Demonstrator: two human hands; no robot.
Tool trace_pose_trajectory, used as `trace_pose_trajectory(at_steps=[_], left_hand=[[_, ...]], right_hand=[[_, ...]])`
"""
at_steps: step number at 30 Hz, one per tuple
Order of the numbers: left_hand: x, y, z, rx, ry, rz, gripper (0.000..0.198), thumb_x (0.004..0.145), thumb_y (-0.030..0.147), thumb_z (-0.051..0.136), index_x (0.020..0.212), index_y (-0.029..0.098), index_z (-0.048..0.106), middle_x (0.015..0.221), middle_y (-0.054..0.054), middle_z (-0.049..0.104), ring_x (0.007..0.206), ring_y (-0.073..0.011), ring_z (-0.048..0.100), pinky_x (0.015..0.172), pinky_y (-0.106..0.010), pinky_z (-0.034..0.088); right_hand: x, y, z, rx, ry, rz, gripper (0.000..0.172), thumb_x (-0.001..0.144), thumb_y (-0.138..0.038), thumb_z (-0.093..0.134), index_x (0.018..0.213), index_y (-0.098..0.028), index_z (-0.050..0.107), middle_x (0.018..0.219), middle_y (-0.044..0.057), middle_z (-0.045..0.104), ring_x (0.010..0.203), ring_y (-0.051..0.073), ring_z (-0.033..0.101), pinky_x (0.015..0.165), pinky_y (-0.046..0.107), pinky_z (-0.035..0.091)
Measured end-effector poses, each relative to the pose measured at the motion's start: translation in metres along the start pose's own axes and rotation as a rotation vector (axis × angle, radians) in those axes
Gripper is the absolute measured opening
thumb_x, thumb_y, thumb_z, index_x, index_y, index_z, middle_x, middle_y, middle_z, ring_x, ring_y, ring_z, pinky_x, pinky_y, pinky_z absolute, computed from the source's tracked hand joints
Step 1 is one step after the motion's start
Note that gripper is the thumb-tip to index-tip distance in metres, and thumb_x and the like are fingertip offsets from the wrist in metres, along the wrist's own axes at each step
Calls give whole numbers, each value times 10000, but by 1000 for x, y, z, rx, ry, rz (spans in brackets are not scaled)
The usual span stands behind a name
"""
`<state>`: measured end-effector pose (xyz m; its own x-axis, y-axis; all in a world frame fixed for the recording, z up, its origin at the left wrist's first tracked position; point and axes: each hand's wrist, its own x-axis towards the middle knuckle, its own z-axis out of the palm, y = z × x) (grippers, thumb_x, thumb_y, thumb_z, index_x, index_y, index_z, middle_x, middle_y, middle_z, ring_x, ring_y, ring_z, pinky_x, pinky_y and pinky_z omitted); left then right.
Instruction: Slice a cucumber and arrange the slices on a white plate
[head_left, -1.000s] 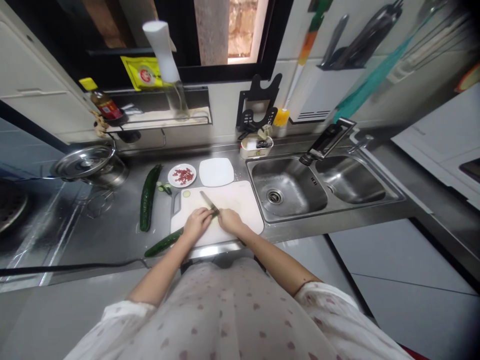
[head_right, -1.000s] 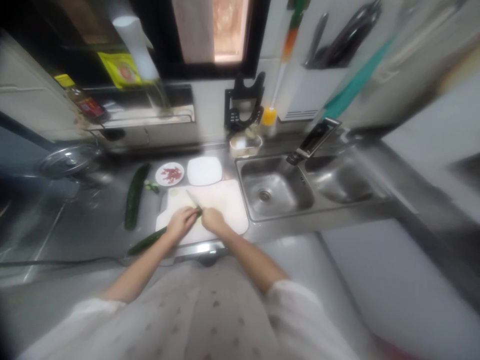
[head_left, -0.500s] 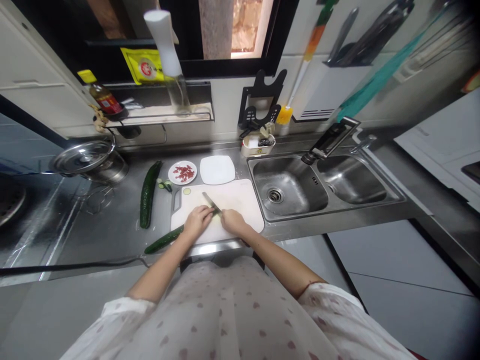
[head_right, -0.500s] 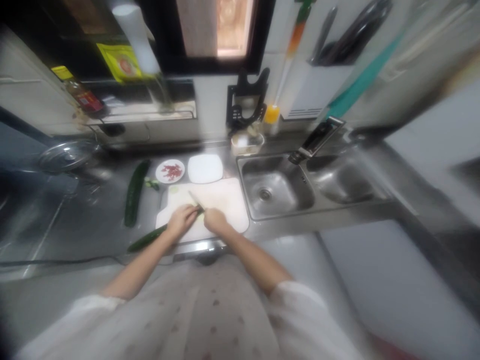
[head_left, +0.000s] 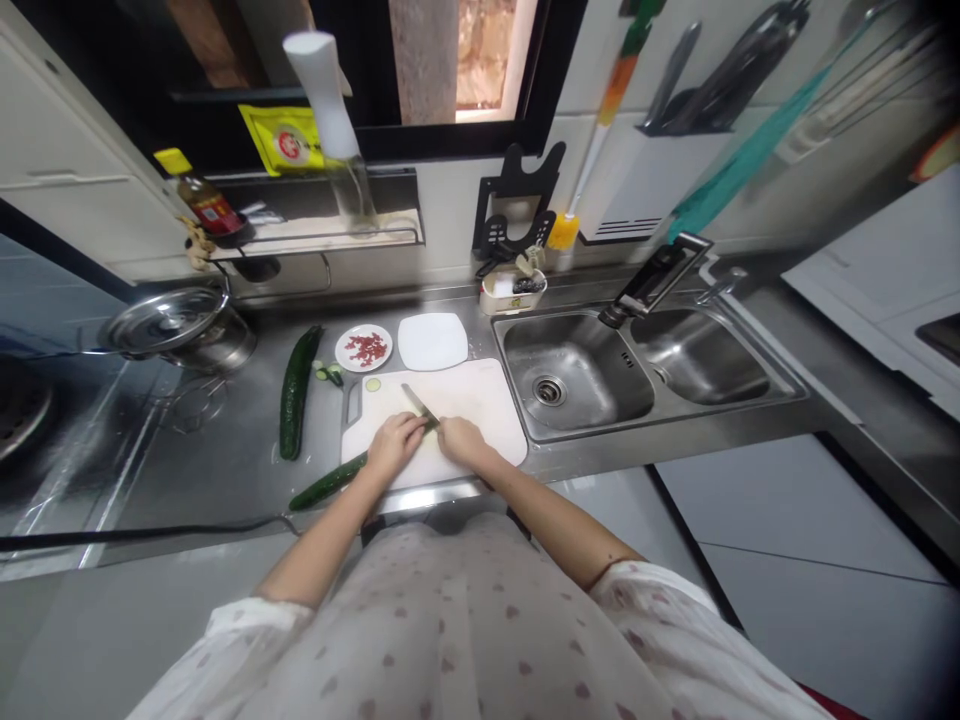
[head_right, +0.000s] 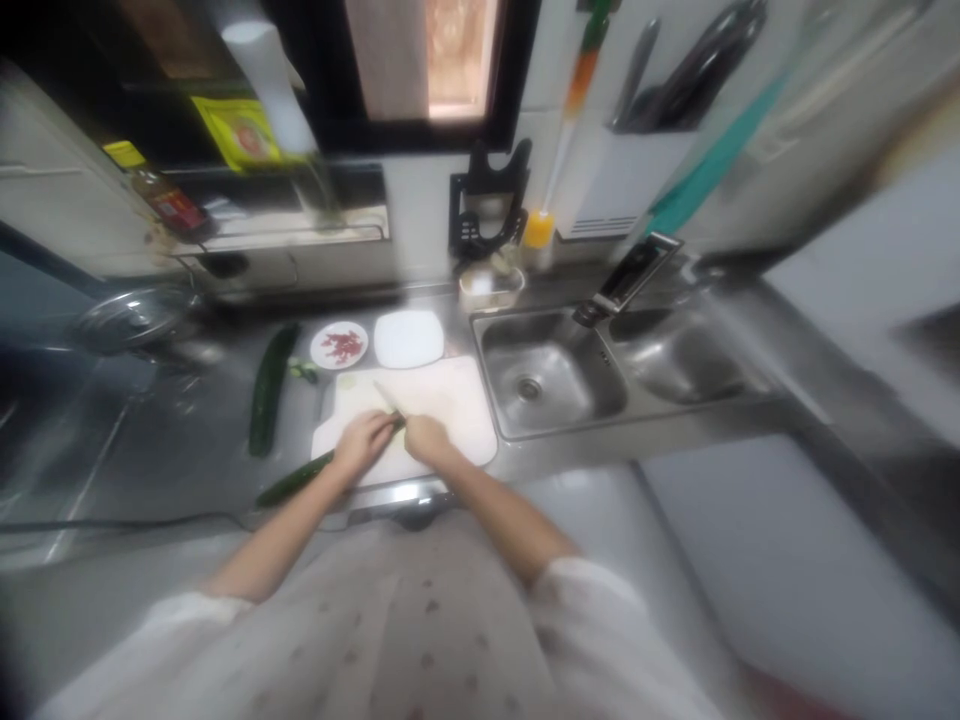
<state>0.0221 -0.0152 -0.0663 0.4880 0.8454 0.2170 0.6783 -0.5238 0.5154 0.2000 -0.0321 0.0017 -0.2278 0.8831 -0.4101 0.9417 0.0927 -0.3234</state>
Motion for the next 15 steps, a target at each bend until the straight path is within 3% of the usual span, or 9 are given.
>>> trace_pose_trajectory(at_steps=[6, 15], left_hand=[[0, -1, 1, -11, 14, -8, 278, 932, 287, 484, 1128, 234, 674, 991, -64, 652, 941, -192, 579, 843, -330, 476], [0, 1, 0, -11, 19, -10, 281, 935, 285, 479, 1133, 236, 672, 1000, -62, 652, 958, -193, 579, 849, -326, 476]], right_hand=[[-16, 7, 5, -38, -25, 39, 313, 924, -150, 378, 1116, -110, 622, 1036, 155, 689, 992, 225, 643, 823, 285, 470], [-3, 4, 8, -34, -14, 16, 322, 925, -145, 369, 1122, -104, 620, 1046, 158, 687, 1012, 226, 636, 843, 290, 465]])
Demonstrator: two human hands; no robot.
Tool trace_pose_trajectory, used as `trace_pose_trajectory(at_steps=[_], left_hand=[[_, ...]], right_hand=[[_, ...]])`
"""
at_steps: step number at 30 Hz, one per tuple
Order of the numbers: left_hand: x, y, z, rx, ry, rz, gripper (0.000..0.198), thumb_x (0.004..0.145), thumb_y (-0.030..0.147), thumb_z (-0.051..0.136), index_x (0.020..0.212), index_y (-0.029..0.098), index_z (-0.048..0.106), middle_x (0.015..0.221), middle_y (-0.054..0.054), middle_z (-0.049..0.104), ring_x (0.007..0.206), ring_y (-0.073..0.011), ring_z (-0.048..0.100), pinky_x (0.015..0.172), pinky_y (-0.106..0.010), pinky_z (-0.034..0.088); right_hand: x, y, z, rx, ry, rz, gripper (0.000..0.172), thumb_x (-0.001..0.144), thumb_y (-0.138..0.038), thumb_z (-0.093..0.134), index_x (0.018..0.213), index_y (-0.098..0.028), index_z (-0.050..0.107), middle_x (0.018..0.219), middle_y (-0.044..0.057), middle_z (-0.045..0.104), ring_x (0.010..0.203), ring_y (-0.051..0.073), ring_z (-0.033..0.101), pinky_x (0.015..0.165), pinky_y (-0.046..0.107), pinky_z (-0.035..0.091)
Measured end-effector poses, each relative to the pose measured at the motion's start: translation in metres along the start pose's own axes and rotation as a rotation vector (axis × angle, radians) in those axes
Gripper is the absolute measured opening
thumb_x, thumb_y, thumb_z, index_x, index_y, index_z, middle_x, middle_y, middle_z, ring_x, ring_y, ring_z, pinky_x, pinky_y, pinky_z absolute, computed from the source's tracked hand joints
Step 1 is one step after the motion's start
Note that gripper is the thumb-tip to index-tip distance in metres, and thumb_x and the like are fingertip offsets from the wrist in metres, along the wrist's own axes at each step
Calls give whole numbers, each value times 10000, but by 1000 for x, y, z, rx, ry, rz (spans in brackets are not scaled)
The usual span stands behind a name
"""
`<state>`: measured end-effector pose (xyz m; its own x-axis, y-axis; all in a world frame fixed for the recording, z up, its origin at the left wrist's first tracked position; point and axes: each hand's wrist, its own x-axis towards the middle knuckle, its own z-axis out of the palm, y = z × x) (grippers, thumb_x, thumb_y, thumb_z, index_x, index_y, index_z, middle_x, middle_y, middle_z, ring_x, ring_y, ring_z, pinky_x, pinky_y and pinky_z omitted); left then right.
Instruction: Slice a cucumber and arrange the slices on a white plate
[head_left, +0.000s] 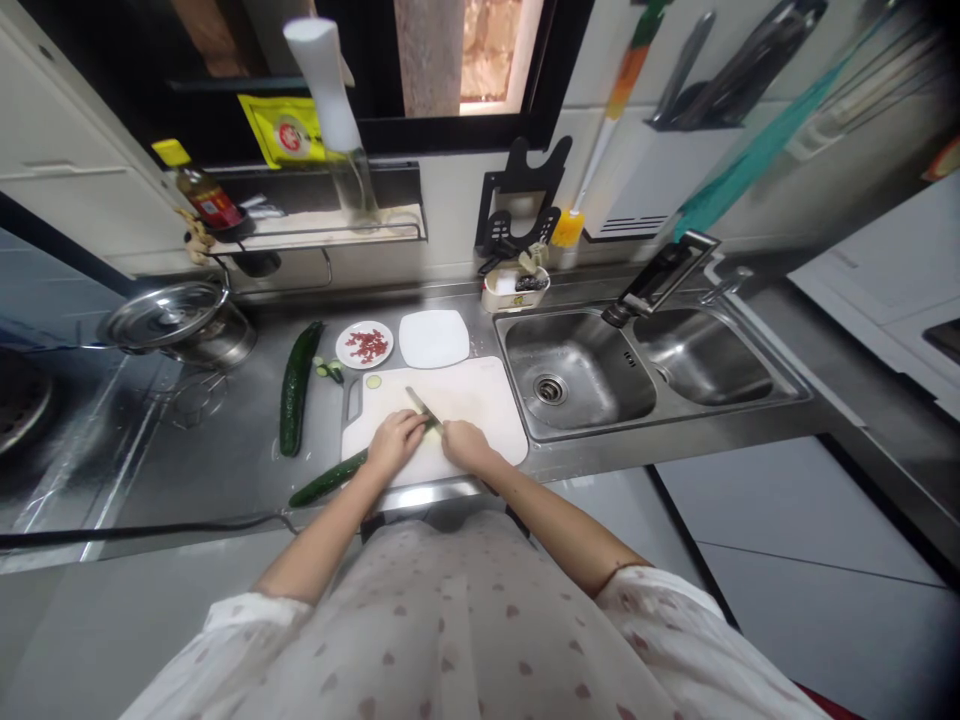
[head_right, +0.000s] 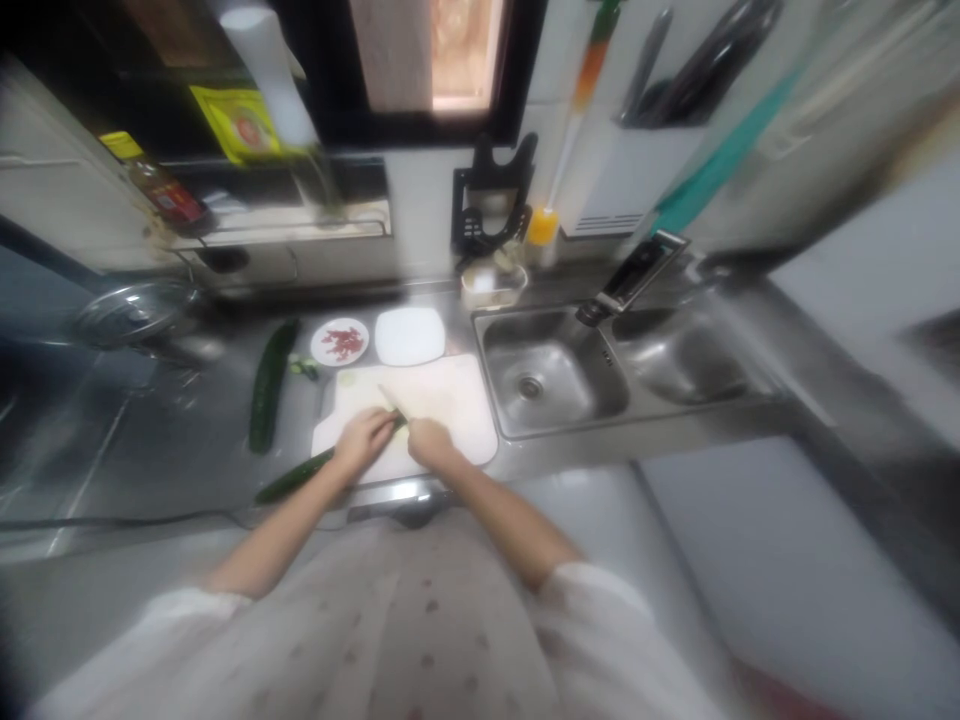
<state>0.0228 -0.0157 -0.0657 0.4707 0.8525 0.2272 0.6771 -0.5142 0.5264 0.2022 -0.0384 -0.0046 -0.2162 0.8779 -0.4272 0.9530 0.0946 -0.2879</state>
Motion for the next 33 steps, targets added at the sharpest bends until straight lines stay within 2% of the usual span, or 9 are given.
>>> trace_pose_trajectory(at_steps=[9, 20, 33], left_hand=[[0, 2, -2, 2, -6, 4, 280, 934, 281, 480, 1134, 239, 671, 989, -62, 650, 945, -192, 581, 842, -326, 475], [1, -1, 0, 4, -6, -4, 276, 936, 289, 477, 1120, 240, 676, 994, -56, 655, 931, -190, 582, 837, -324, 475], [1, 0, 0, 3, -11, -13, 255, 925, 272, 496, 1102, 241, 677, 996, -53, 651, 935, -191, 578, 835, -318, 469]], right_hand=[[8, -4, -1, 32, 16, -13, 336, 924, -137, 364, 1135, -105, 624, 1053, 150, 688, 1010, 218, 640, 843, 281, 463], [-6, 5, 10, -15, 3, 26, 311, 924, -158, 374, 1101, -117, 627, 1037, 153, 686, 992, 230, 643, 830, 292, 473], [11, -1, 12, -3, 24, -12, 332, 915, -127, 368, 1121, -100, 626, 1048, 162, 688, 1015, 222, 636, 860, 284, 461]])
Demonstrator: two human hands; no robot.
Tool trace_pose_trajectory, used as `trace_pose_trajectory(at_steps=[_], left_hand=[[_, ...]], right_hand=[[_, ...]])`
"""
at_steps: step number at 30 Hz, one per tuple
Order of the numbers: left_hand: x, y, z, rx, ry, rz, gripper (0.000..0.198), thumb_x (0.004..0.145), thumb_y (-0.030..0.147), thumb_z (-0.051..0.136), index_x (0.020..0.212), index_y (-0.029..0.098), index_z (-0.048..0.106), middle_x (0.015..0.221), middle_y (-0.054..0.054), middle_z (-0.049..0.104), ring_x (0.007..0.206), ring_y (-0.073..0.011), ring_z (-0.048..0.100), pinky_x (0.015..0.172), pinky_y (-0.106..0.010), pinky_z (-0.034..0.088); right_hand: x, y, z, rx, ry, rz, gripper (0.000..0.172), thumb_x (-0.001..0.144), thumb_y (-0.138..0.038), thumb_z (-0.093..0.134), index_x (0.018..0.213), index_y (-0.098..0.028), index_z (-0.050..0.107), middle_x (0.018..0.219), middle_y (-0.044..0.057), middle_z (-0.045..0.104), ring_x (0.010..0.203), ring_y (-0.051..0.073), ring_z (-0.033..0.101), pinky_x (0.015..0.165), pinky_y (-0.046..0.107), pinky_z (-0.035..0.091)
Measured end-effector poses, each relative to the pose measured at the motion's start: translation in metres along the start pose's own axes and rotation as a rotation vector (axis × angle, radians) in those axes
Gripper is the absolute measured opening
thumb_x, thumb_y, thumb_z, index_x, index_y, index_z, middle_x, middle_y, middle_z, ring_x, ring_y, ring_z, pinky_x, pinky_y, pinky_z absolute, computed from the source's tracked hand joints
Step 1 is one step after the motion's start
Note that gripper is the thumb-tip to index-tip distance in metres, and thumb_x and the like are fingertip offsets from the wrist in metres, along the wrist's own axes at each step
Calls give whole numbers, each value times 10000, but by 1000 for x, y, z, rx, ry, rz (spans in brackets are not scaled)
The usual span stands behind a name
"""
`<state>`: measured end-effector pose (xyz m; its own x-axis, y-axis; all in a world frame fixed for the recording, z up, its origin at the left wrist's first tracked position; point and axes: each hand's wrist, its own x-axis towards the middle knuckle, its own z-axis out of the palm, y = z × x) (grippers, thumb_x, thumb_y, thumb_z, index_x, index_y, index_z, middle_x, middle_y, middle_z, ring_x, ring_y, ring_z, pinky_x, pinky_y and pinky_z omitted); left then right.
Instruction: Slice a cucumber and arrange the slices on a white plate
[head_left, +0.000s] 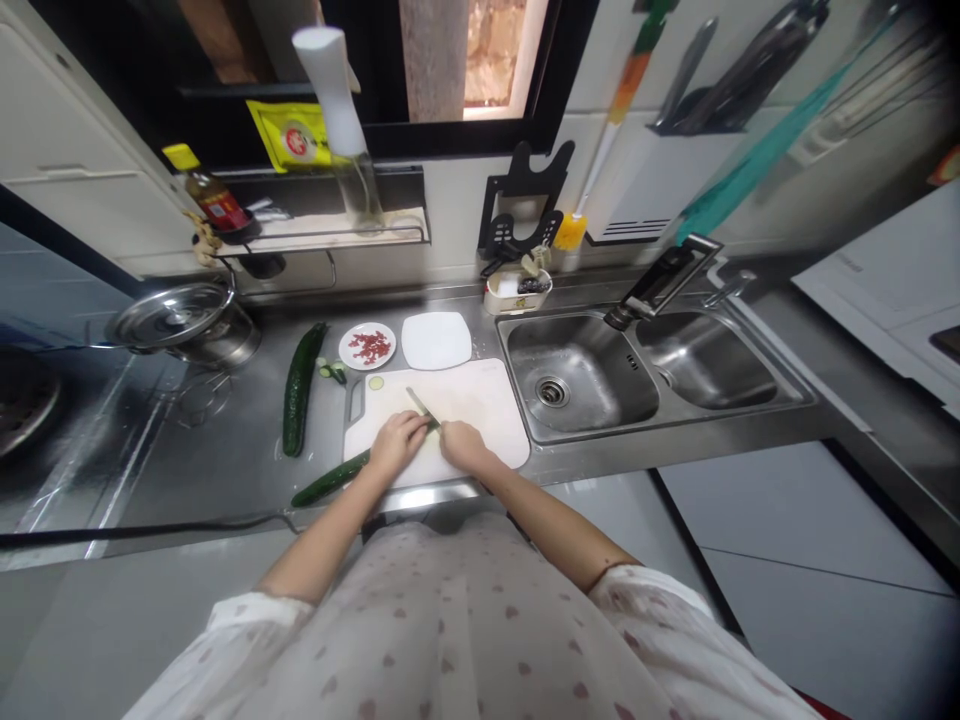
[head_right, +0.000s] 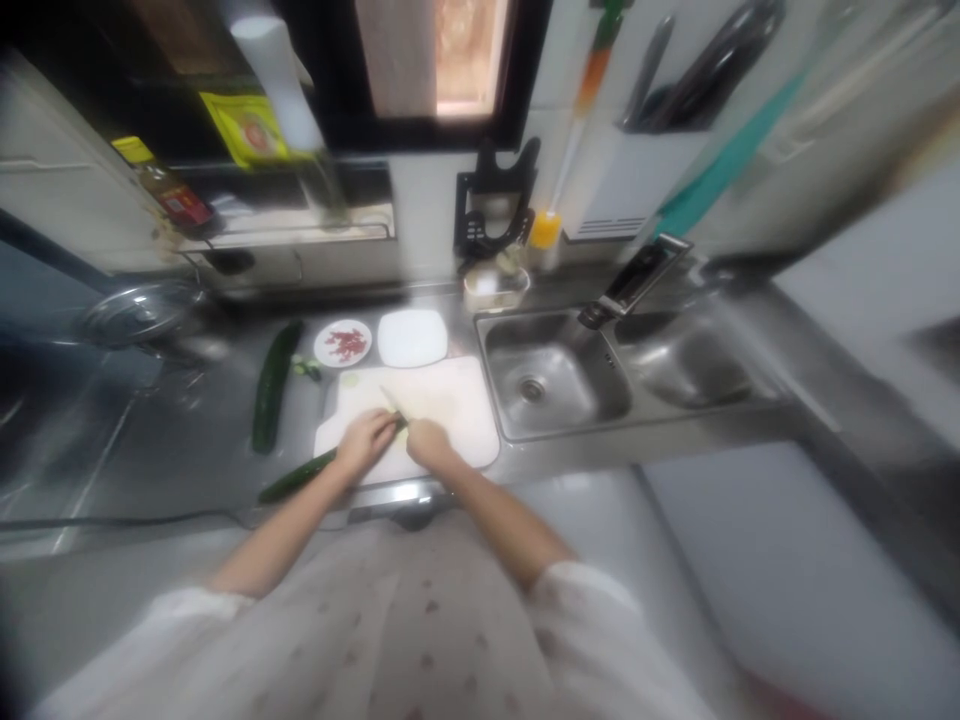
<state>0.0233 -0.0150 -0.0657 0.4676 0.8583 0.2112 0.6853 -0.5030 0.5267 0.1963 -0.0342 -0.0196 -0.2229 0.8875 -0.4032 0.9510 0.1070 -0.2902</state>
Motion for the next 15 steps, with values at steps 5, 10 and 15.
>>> trace_pose_trajectory(at_steps=[5, 10, 15], left_hand=[[0, 1, 0, -17, 0, -12, 253, 921, 267, 500, 1099, 236, 677, 991, -52, 653, 941, -190, 577, 846, -317, 467], [1, 3, -2, -24, -2, -12, 250, 919, 261, 502, 1092, 235, 681, 992, -56, 656, 948, -193, 582, 850, -320, 466], [1, 4, -3, -34, 1, -11, 253, 925, 271, 494, 1089, 233, 683, 983, -54, 660, 944, -190, 588, 850, -316, 466]], right_hand=[[4, 1, 5, -3, 15, -5, 327, 907, -122, 379, 1113, -102, 632, 1039, 151, 691, 1002, 227, 641, 847, 284, 465], [8, -1, 4, 45, -1, 34, 323, 898, -118, 394, 1104, -109, 643, 1040, 151, 694, 998, 220, 647, 829, 273, 467], [8, -6, -3, 61, -16, 48, 325, 896, -121, 396, 1093, -107, 654, 1065, 158, 689, 1000, 225, 649, 815, 277, 472]])
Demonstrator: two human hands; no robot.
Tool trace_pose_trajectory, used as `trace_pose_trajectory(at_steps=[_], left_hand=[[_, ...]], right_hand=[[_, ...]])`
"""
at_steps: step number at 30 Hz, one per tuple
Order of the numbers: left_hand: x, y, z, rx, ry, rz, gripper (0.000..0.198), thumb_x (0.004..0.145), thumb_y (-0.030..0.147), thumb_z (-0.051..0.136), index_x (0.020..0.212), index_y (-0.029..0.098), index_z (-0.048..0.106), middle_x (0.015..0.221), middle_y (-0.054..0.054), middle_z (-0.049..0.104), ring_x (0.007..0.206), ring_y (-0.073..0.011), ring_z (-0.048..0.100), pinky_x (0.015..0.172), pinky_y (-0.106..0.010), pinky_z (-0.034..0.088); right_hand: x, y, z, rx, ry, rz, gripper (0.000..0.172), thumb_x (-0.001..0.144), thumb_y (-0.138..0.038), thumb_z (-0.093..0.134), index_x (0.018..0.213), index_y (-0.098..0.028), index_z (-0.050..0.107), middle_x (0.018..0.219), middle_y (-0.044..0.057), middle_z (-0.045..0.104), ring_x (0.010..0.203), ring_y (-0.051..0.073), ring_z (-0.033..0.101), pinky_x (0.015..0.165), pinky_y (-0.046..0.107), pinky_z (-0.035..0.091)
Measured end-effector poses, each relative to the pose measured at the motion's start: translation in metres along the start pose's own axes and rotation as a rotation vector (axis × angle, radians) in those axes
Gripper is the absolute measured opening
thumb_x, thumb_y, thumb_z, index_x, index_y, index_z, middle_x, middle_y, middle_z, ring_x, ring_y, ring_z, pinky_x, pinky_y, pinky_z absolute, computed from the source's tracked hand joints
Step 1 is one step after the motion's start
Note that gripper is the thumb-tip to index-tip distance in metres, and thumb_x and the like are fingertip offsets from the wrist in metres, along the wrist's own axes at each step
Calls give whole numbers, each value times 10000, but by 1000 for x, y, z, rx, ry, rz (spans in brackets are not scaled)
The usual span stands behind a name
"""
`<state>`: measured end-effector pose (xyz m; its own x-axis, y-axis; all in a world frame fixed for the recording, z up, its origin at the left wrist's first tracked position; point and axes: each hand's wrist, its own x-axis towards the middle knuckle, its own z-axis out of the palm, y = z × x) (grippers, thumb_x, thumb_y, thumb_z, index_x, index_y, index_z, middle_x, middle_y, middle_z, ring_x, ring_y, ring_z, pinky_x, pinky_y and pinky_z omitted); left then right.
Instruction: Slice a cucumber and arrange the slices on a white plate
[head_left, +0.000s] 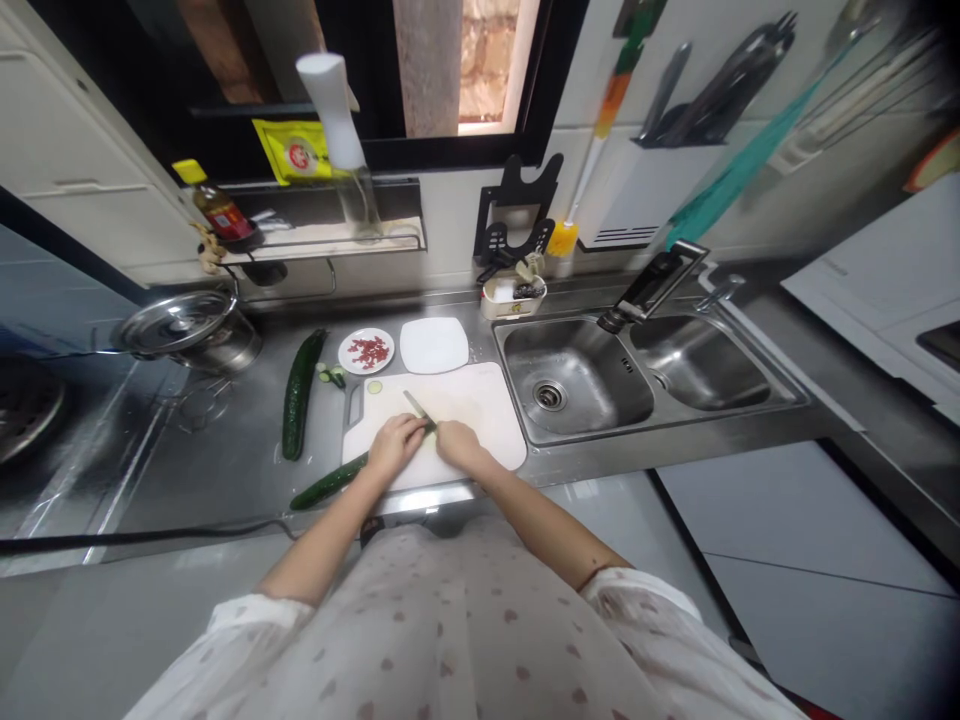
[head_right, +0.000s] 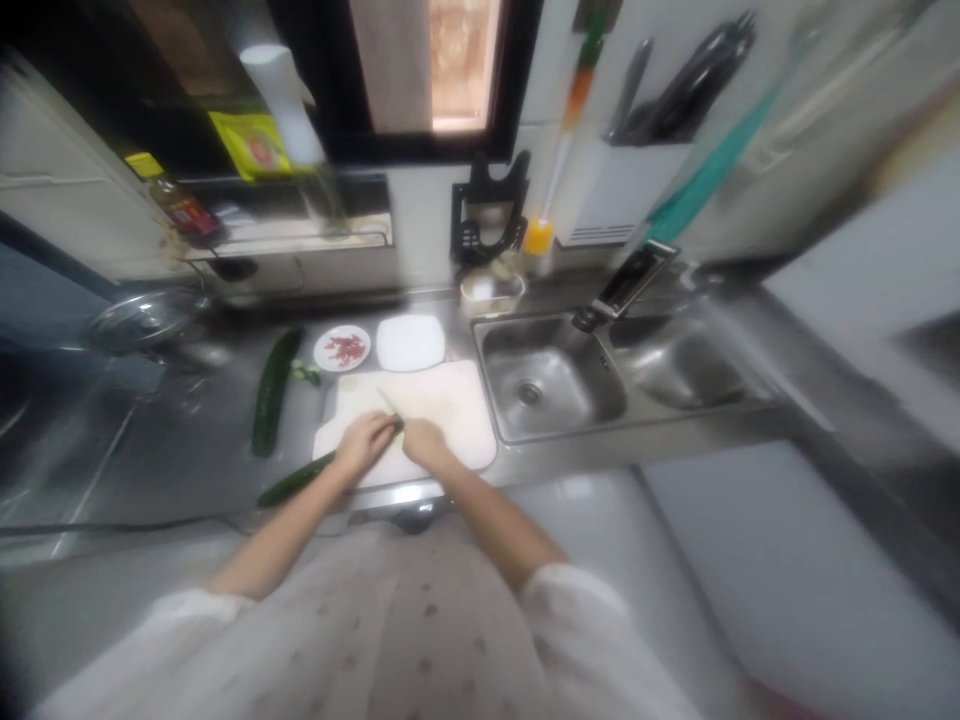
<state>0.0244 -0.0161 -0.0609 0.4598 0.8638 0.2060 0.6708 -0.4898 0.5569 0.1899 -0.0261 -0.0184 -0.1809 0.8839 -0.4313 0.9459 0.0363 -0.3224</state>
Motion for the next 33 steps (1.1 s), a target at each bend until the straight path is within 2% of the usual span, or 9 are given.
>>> trace_pose_trajectory(at_steps=[5, 14, 23, 28, 33], left_hand=[[-1, 1, 1, 2, 22, -9, 248, 918, 271, 508, 1088, 247, 687, 988, -47, 658, 935, -184, 583, 850, -313, 465], [2, 2, 0, -103, 39, -101, 222, 879, 252, 558, 1041, 267, 709, 982, -24, 673, 910, -166, 604, 828, -291, 478], [4, 4, -1, -112, 43, -90, 213, 878, 244, 554, 1019, 254, 713, 978, -29, 677, 930, -167, 611, 852, -296, 475], [5, 3, -1, -115, 34, -88, 216, 882, 247, 547, 1020, 253, 712, 993, -30, 678, 938, -167, 609, 867, -302, 471], [5, 1, 1, -124, 35, -88, 215, 874, 242, 554, 1015, 250, 716, 993, -32, 682, 944, -172, 605, 882, -308, 467]], right_hand=[[-11, 4, -1, -4, -16, 24, 332, 904, -135, 397, 1126, -122, 645, 1074, 159, 686, 1037, 218, 635, 846, 276, 460], [-33, 17, 9, -59, -8, 30, 317, 895, -116, 385, 1080, -107, 642, 992, 172, 692, 971, 243, 658, 778, 300, 476], [-14, 11, 8, -52, 18, 17, 351, 907, -121, 363, 1142, -117, 624, 1026, 170, 688, 1015, 241, 645, 821, 311, 464], [2, 1, 1, -24, 32, 12, 348, 916, -134, 369, 1146, -94, 627, 1051, 178, 684, 1031, 244, 639, 839, 311, 460], [5, -5, -5, 9, 26, 17, 340, 913, -138, 389, 1143, -121, 640, 1049, 168, 691, 1038, 235, 640, 849, 304, 455]])
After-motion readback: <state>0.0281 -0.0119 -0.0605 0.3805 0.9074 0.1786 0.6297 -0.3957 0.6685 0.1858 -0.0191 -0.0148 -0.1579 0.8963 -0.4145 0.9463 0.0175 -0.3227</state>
